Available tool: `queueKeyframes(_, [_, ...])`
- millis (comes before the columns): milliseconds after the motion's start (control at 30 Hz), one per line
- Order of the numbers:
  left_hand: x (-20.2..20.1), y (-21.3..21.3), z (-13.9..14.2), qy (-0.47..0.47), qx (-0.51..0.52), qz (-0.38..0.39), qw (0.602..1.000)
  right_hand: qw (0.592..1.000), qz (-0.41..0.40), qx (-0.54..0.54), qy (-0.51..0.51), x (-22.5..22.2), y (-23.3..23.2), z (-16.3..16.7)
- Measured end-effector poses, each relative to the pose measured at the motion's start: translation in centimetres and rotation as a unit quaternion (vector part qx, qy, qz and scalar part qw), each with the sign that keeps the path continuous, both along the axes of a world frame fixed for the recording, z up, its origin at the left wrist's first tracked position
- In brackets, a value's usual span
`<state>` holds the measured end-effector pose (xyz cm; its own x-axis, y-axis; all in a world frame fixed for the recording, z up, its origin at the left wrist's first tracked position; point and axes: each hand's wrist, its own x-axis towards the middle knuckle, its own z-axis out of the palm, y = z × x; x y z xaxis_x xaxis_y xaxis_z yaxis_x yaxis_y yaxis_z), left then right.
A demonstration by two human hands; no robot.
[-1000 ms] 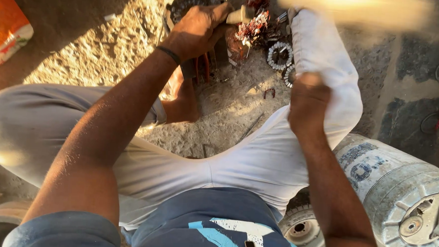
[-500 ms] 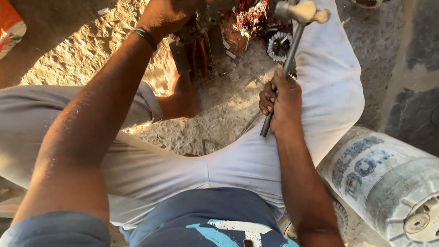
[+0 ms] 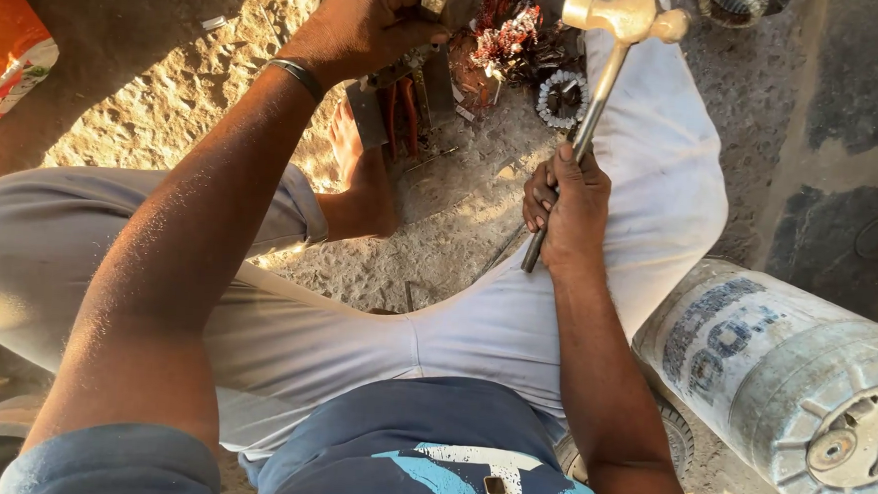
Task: The person sits cross-legged on the ground and repeatedly hammers a small metal piece held in a clamp. They use a hammer in their right hand to strike the metal while stabilizing the clamp with their left hand. The task continues without visible completion or change in the object's state.
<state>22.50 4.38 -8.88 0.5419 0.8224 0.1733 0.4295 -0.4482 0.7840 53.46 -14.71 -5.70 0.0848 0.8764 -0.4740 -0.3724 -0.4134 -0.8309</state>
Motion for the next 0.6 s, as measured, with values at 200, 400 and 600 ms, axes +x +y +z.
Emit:
queueKeyframes(200, [2.0, -2.3, -1.9, 0.144, 0.072, 0.089, 0.983, 0.893, 0.047, 0.181, -0.408, 0.3, 0.1, -0.8])
queueKeyframes(400, [3.9, -3.9, 2.4, 0.067, 0.043, 0.029, 0.996, 0.95, -0.032, 0.27, -0.151, 1.2, -0.3, 12.7])
queueKeyframes(600, [3.5, -5.0, 1.8, 0.074, 0.022, 0.042, 0.996, 0.901, -0.11, 0.42, 0.008, -3.3, 1.5, 16.5])
